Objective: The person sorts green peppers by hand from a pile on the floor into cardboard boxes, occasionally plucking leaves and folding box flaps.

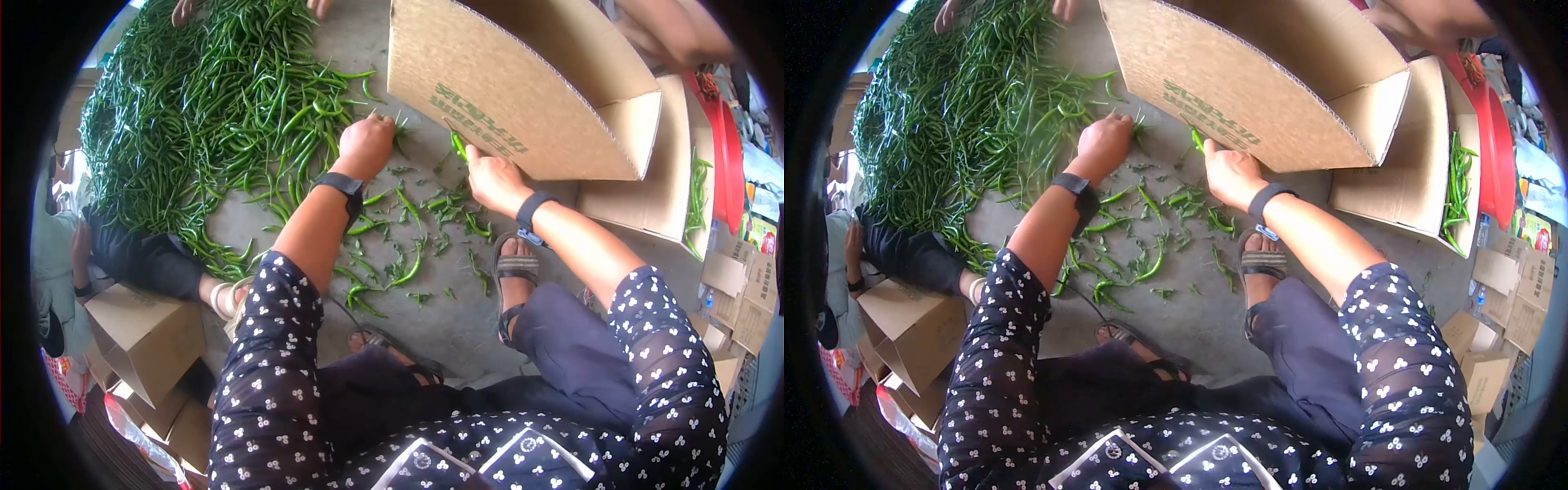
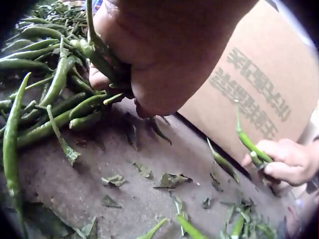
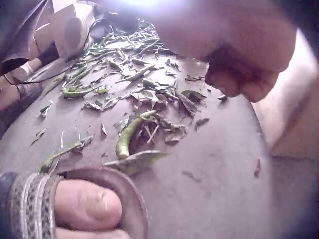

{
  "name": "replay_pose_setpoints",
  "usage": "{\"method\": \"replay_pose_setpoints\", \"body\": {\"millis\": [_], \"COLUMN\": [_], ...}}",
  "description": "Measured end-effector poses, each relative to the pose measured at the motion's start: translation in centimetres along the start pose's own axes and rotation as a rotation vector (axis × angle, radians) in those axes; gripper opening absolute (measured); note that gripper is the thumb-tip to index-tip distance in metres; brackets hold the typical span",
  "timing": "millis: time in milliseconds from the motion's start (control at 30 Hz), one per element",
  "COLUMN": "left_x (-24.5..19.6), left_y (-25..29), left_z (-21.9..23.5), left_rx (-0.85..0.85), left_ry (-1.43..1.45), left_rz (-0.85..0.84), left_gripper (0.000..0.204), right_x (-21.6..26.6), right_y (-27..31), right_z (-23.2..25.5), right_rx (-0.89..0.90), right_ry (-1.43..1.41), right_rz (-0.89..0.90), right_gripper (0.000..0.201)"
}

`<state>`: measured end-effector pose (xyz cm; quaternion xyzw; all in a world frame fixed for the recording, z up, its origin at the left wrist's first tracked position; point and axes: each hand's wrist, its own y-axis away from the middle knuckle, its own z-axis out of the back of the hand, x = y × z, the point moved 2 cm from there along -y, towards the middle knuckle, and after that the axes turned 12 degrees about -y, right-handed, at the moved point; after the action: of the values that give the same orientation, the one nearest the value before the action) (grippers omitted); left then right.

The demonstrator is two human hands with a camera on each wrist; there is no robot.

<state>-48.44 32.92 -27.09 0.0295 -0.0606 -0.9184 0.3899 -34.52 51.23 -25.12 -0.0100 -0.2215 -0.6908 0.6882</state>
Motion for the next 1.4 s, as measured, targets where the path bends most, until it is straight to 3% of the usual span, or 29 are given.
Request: {"method": "replay_pose_setpoints", "body": {"millis": [100,167,200,267,333,533,600,667,733,767,867,1067,1200,1267,1333,1400], "left_x": [-0.1,-0.8,-1.3,-2.9,-4.1,-3.1,-1.9,-2.6,-4.8,-6.1,-9.4,-8.4,-3.5,-1.3,-0.3,-0.4], "left_y": [1.3,3.3,4.1,6.7,8.0,6.9,6.5,6.4,6.4,6.6,6.3,5.7,4.7,3.9,2.5,1.2], "left_z": [-0.8,-0.8,-1.3,-0.6,-0.9,-0.6,0.7,1.2,1.0,0.7,-0.5,-1.2,0.8,0.7,0.5,-0.2], "left_rx": [-0.046,-0.189,-0.040,0.070,0.025,0.010,-0.057,0.023,0.242,0.161,0.210,0.209,0.200,-0.017,-0.031,-0.028], "left_ry": [0.037,-0.087,-0.076,0.028,0.105,0.211,0.344,0.338,0.256,0.293,0.163,0.267,0.373,0.398,0.387,0.372], "left_rz": [-0.080,-0.373,-0.560,-0.530,-0.559,-0.443,-0.257,-0.210,-0.212,-0.233,-0.272,-0.296,-0.019,0.087,0.176,0.250], "left_gripper": [0.009,0.004,0.008,0.009,0.009,0.013,0.016,0.020,0.019,0.015,0.015,0.022,0.026,0.021,0.026,0.033], "right_x": [1.0,0.9,0.9,0.6,0.3,0.9,1.9,1.4,0.6,0.5,1.2,2.6,2.2,1.6,1.0,0.9], "right_y": [-0.8,-1.5,-1.8,-2.3,-2.6,-0.6,2.2,5.0,6.9,7.1,6.9,6.1,6.0,6.2,6.6,6.7], "right_z": [0.4,-0.2,-0.6,-1.5,-1.7,1.4,2.9,1.9,-0.3,-1.2,-2.5,-2.1,-2.2,-2.0,-1.2,-1.2], "right_rx": [0.058,0.066,0.068,-0.084,-0.032,0.013,0.240,0.277,0.331,0.319,0.297,0.168,0.222,0.200,0.035,-0.008], "right_ry": [0.011,0.000,-0.006,-0.073,-0.069,-0.195,-0.247,-0.227,-0.156,-0.143,-0.105,-0.092,-0.155,-0.186,-0.153,-0.163], "right_rz": [-0.105,-0.190,-0.188,-0.162,-0.178,-0.023,-0.080,-0.032,0.000,-0.025,-0.072,-0.005,-0.084,-0.091,0.118,0.144], "right_gripper": [0.026,0.028,0.028,0.022,0.022,0.025,0.028,0.027,0.026,0.026,0.027,0.023,0.021,0.020,0.018,0.018]}}
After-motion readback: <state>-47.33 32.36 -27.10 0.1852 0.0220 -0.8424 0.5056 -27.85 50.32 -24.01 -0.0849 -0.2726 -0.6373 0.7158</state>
